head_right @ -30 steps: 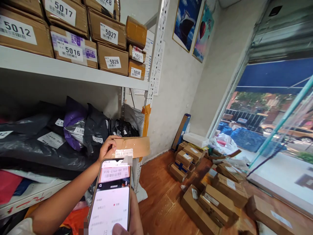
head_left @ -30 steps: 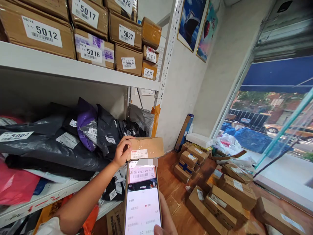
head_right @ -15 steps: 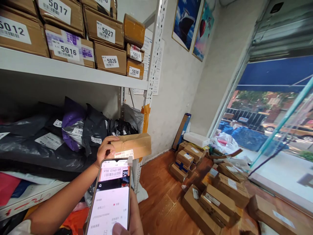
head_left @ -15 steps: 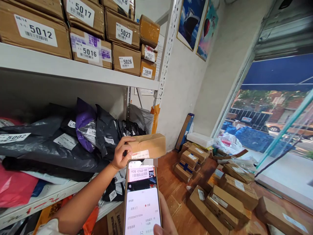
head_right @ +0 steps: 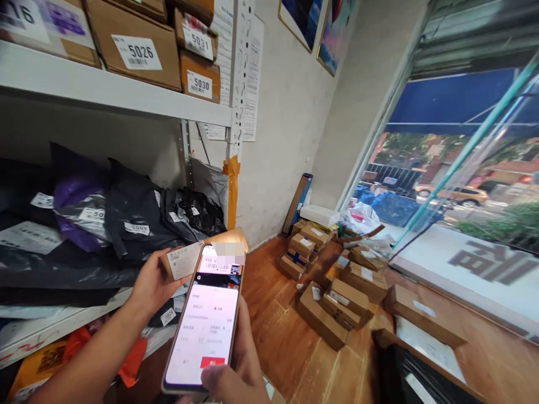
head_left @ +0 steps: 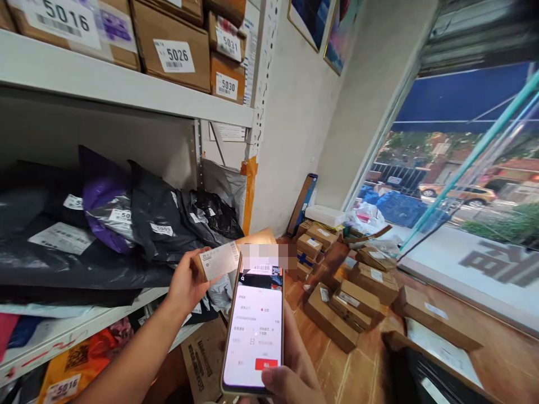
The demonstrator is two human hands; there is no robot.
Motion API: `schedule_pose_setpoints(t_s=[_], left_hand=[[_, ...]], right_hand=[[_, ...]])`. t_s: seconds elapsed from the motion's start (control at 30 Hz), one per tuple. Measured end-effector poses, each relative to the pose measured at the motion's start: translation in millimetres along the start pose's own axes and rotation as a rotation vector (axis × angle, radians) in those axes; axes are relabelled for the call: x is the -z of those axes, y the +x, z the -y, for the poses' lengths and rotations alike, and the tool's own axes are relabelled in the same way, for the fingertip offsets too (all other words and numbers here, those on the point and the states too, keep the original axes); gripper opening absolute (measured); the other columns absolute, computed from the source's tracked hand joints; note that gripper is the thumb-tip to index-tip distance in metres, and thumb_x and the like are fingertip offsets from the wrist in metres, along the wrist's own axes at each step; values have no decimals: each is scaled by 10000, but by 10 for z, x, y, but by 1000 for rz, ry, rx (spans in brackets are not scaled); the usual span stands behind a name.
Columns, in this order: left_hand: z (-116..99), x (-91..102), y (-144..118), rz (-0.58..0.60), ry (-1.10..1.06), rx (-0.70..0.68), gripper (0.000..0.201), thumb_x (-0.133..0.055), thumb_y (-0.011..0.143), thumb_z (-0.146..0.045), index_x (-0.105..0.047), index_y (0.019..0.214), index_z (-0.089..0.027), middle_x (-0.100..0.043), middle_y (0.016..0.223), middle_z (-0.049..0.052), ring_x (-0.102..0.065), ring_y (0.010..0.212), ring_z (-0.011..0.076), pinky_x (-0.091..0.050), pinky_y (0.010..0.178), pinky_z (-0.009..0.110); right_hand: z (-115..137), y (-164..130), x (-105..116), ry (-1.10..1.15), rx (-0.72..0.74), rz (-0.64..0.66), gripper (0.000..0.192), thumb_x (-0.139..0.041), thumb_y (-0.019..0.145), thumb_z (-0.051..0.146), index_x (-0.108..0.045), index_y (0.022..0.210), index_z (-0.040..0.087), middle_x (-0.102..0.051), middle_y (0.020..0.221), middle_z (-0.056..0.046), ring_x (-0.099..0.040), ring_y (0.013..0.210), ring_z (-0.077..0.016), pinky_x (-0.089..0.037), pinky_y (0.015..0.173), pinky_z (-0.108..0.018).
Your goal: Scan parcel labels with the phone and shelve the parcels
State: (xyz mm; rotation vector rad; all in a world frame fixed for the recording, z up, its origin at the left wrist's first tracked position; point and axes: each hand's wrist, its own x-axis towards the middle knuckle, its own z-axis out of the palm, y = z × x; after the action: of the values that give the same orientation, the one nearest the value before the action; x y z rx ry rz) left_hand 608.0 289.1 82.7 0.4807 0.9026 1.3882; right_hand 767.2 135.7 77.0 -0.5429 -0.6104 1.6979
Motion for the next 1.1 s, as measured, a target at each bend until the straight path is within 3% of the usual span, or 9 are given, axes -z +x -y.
schedule_pose_setpoints(t_s=[0.07,0.17,0.33,0.57,0.67,0.8,0.87,1.0,1.1], left_hand=[[-34,-5,-116,-26,-108,143,219,-492,796,-273,-608,911,-127,-687,972,111,-666,905,269,-584,726,424],[-73,-14,-246,-2,-121,197,276,-472,847,-279,-609,1000,-96,-655,1148,170,-636,1047,314,-597,756,448],[-53,-26,-356,58,-53,213,288,-459,890,-258,-603,1082,-98,-638,1208,179,-626,1085,322,-600,783,457],[-55,-48,-426,146,-44,307,393,-466,916,-291,-535,1243,-84,-635,1219,187,-620,1112,296,-559,898,436],[-68,-53,-430,122,-31,307,391,-456,921,-287,-526,1250,-88,-642,1212,181,-627,1101,288,-560,893,439],[-66,-27,-409,144,-29,295,361,-464,919,-286,-559,1208,-92,-643,1213,180,-627,1101,292,-560,894,447],[-64,-11,-396,135,-25,295,341,-465,918,-281,-577,1179,-92,-646,1207,179,-632,1092,290,-561,892,442],[-62,-2,-374,116,-13,290,322,-456,921,-266,-598,1152,-92,-651,1197,175,-633,1089,287,-566,889,442],[-36,6,-352,87,6,250,318,-451,920,-255,-601,1160,-110,-658,1187,162,-635,1085,282,-580,861,448]], right_hand=[[32,-3,28,-87,45,-74,1123,-787,620,211,-62,1471,321,-759,940,-27,-709,658,-209,-522,453,-239],[67,40,25,-184,131,-173,1197,-854,606,354,-15,1457,274,-751,828,-42,-651,527,-165,-485,383,-201],[50,111,54,-235,175,-323,1111,-888,566,415,-178,1405,254,-704,697,17,-560,391,-119,-445,305,-191],[23,135,244,-199,199,-418,1093,-919,517,338,-265,1390,284,-730,748,-9,-637,448,-195,-448,291,-228],[31,151,270,-180,178,-400,1200,-915,521,353,-154,1447,306,-730,699,-1,-577,356,-162,-416,282,-217],[25,158,291,-116,175,-408,1370,-933,412,394,-74,1475,301,-747,734,-24,-686,534,-283,-491,338,-296],[28,150,307,-68,190,-427,1298,-930,400,390,-194,1463,282,-759,776,-35,-716,702,-315,-560,464,-347],[80,107,303,55,185,-376,864,-878,497,350,-535,1286,283,-763,981,-52,-698,900,-305,-573,696,-385],[104,104,277,85,81,-307,696,-802,577,278,-579,1236,297,-759,1013,-46,-697,875,-279,-552,726,-386]])
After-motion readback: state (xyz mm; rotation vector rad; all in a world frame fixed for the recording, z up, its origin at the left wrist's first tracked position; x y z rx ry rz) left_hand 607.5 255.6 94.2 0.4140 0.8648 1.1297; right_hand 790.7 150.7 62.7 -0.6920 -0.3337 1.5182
